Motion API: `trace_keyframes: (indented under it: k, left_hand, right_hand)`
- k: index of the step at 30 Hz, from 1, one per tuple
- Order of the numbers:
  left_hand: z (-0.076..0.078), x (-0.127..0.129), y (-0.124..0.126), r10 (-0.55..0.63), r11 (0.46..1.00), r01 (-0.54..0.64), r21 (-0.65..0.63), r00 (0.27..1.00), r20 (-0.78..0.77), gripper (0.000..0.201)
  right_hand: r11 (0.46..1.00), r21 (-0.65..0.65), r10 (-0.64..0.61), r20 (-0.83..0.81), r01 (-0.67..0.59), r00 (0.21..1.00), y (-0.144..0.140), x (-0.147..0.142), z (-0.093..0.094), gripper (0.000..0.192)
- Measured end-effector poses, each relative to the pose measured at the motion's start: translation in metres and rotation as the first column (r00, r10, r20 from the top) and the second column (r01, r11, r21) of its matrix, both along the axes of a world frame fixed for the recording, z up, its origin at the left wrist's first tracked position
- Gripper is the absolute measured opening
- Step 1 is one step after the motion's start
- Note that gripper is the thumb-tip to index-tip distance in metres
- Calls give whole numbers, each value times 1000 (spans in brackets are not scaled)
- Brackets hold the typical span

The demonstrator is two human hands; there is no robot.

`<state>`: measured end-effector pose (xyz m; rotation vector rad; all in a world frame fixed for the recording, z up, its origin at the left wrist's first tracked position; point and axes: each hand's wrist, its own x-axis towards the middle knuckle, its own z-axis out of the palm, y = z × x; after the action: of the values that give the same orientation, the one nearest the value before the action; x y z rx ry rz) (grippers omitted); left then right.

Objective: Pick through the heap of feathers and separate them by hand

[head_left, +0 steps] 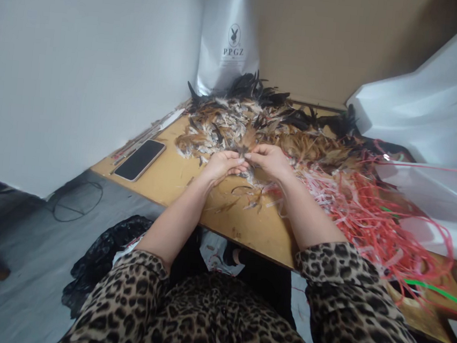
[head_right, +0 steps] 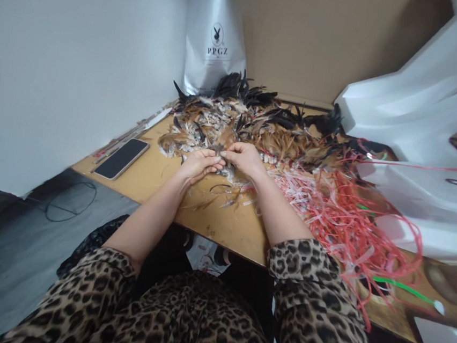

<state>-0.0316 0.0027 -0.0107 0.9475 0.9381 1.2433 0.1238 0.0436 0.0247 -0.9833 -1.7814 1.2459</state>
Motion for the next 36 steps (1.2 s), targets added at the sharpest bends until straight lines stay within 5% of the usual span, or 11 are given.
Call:
trace_keyframes:
  k: [10,16,19,25,30,36]
  left_hand:
    - [-2,2,-1,43,999,-42,14,992,-121,16]
    - [2,-3,3,214,977,-213,-18,976,40,13]
    - [3,-8,6,337,941,-331,-69,930,148,8]
    - [2,-13,9,395,919,-378,-117,894,210,5]
    - [1,-13,9,417,909,-396,-131,879,233,4]
    - [0,-11,9,378,925,-356,-136,897,227,6]
  right_hand:
    - [1000,-16,6,-29,-6,1000,4,-4,-7,30]
    - [980,-62,-196,-134,189,971,8,1,-3,31]
    - [985,25,-172,13,172,985,10,9,1,25]
    - [981,158,33,422,-110,906,15,15,-5,13]
    - [916,397,-190,564,-62,804,8,6,-11,12]
    - [880,470,-383,625,63,681,0,-3,-21,26]
